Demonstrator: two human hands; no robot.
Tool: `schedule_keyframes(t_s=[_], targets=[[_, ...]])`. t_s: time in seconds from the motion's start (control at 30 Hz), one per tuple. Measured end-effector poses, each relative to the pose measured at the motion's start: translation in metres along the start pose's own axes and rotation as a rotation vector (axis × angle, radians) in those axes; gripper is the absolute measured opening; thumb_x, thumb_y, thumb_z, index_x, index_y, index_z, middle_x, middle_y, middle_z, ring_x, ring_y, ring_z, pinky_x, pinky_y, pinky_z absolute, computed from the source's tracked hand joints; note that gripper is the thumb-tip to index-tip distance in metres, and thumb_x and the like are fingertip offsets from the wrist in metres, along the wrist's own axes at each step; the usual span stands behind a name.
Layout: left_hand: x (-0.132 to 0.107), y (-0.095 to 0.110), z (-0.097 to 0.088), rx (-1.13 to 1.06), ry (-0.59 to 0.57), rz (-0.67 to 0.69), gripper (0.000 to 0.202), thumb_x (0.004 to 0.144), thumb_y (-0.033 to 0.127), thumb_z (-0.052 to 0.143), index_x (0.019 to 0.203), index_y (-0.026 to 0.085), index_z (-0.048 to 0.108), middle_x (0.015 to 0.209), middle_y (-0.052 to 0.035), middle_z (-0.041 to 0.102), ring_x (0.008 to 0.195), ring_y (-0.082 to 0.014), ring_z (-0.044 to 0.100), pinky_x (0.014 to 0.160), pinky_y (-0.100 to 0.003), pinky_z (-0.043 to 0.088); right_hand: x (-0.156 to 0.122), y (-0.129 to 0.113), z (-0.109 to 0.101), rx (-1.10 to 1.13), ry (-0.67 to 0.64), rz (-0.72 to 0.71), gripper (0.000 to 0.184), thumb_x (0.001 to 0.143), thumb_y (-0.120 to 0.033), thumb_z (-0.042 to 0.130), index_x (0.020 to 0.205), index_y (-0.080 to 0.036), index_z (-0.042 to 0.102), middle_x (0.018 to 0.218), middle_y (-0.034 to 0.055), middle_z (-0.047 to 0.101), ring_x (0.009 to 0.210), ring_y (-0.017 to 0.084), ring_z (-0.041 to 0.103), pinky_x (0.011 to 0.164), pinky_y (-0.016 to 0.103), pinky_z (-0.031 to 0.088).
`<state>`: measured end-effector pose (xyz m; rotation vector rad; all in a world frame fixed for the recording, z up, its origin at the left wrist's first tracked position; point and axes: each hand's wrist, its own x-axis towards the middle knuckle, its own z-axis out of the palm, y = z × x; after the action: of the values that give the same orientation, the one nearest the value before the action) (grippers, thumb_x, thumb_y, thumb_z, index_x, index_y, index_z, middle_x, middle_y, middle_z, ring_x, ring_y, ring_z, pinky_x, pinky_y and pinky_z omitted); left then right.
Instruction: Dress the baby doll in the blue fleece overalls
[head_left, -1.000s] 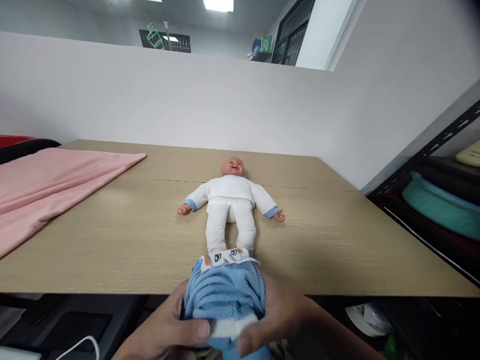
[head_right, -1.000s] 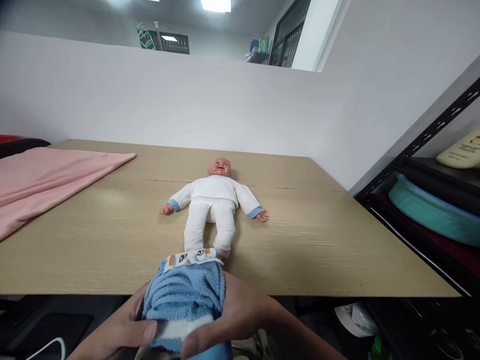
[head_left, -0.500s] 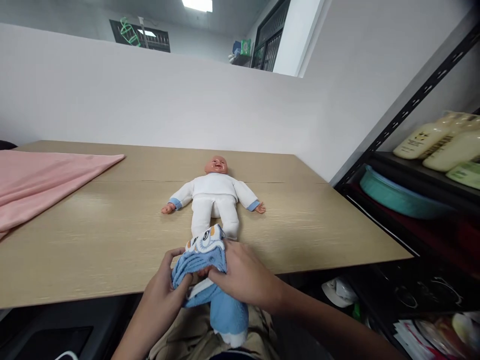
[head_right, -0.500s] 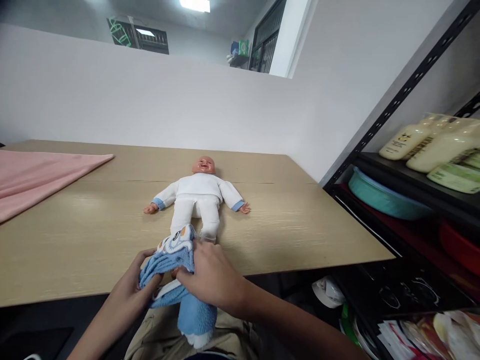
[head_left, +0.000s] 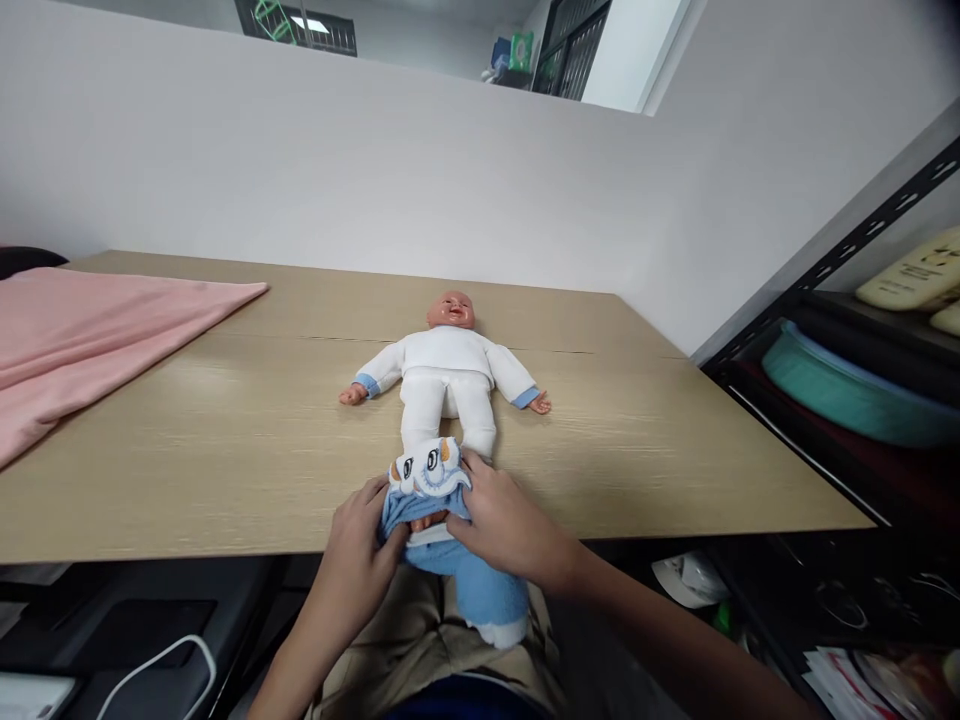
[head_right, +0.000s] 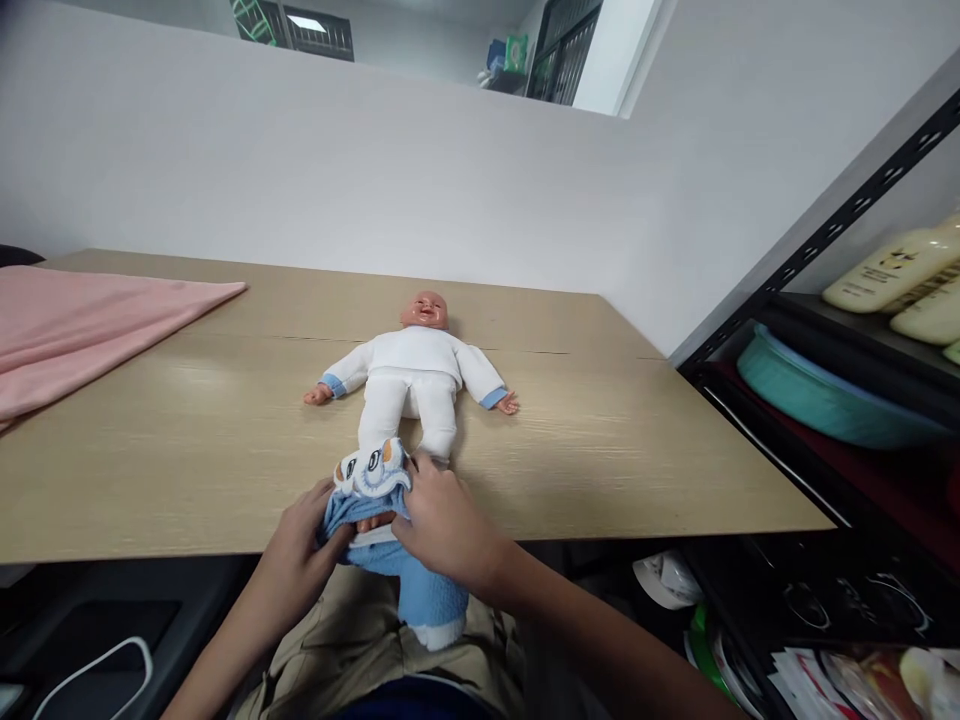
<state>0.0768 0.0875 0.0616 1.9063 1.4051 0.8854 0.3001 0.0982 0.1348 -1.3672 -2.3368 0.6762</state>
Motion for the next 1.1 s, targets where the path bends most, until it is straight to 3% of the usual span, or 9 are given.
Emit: schedule_keyframes(t_s=[0.1,0.2,0.3,0.4,0.57,0.7,0.77,0.93,1.1], targets=[[-0.001,-0.005,-0.003,-0.249,-0.017,-0.056,0.05,0.102,0.039,0.055,0.148,0.019,0.056,0.155,-0.0174,0.065,0.146,-0.0335,0.059,0.124,-0.053,0.044,0.0,0.004,0.001,0.083,0.007,0.037,0.046,0.088,-0.011,0.066,0.133,-0.02,0.064,0.141,0.0129,0.064,0.132,0.031,0.062,0.117,0.048,0.049],[0.003,-0.006,-0.003,-0.394,0.026,-0.112,0.056,0.104,0.045,0.058,0.151,0.017,0.049,0.157,-0.0182,0.062,0.147,-0.0303,0.059,0.127,-0.047,0.043,0.0,0.005,0.002,0.168,0.046,0.079,0.051,0.086,-0.011,0.067,0.136,-0.019,0.06,0.137,0.0129,0.066,0.13,0.031,0.064,0.115,0.048,0.051],[0.012,-0.007,-0.004,-0.426,0.047,-0.097,0.052,0.105,0.047,0.059,0.147,0.017,0.051,0.155,-0.0175,0.063,0.146,-0.0281,0.059,0.127,-0.043,0.044,0.002,0.011,0.003,0.242,0.108,0.049,0.054,0.086,-0.01,0.066,0.138,-0.02,0.058,0.137,0.0119,0.068,0.126,0.029,0.067,0.111,0.044,0.052],[0.025,-0.01,-0.01,-0.38,0.008,-0.057,0.05,0.105,0.046,0.06,0.145,0.017,0.054,0.153,-0.017,0.063,0.145,-0.0286,0.058,0.127,-0.044,0.043,0.01,0.02,0.0,0.268,0.129,-0.005,0.042,0.085,-0.013,0.069,0.127,-0.02,0.064,0.127,0.0098,0.074,0.115,0.027,0.071,0.103,0.04,0.055],[0.046,-0.012,-0.018,-0.431,0.015,0.025,0.046,0.101,0.047,0.067,0.134,0.016,0.062,0.134,-0.0135,0.072,0.128,-0.0281,0.067,0.116,-0.039,0.051,0.026,0.027,-0.012,0.216,0.125,-0.082,0.03,0.083,-0.02,0.078,0.111,-0.018,0.07,0.112,0.0082,0.079,0.1,0.026,0.074,0.093,0.037,0.057],[0.052,-0.011,-0.018,-0.475,0.027,0.024,0.034,0.1,0.047,0.07,0.115,0.017,0.068,0.107,-0.0079,0.075,0.11,-0.0258,0.071,0.104,-0.034,0.056,0.026,0.024,-0.012,0.215,0.131,-0.171,0.04,0.089,-0.02,0.078,0.129,-0.019,0.07,0.132,0.0101,0.076,0.121,0.027,0.071,0.108,0.04,0.055],[0.053,-0.012,-0.02,-0.491,0.016,0.021,0.033,0.099,0.048,0.072,0.109,0.017,0.069,0.104,-0.0076,0.075,0.107,-0.0255,0.071,0.102,-0.034,0.056,0.025,0.025,-0.011,0.185,0.133,-0.186,0.042,0.092,-0.019,0.076,0.134,-0.018,0.068,0.137,0.0121,0.074,0.127,0.029,0.069,0.113,0.043,0.053],[0.069,-0.013,-0.034,-0.501,-0.197,-0.008,0.035,0.092,0.049,0.081,0.101,0.016,0.075,0.104,-0.0075,0.078,0.094,-0.023,0.067,0.096,-0.033,0.056,0.038,0.048,-0.022,0.078,-0.009,-0.23,0.02,0.093,-0.024,0.08,0.111,-0.016,0.077,0.116,0.0109,0.079,0.109,0.027,0.074,0.101,0.041,0.057],[0.093,-0.007,-0.047,-0.5,-0.487,-0.087,0.032,0.084,0.045,0.088,0.09,0.015,0.08,0.095,-0.004,0.077,0.09,-0.0214,0.065,0.091,-0.03,0.053,0.061,0.071,-0.042,0.022,-0.126,-0.35,0.031,0.09,-0.038,0.088,0.11,-0.016,0.081,0.114,0.0118,0.081,0.106,0.027,0.075,0.097,0.038,0.057]])
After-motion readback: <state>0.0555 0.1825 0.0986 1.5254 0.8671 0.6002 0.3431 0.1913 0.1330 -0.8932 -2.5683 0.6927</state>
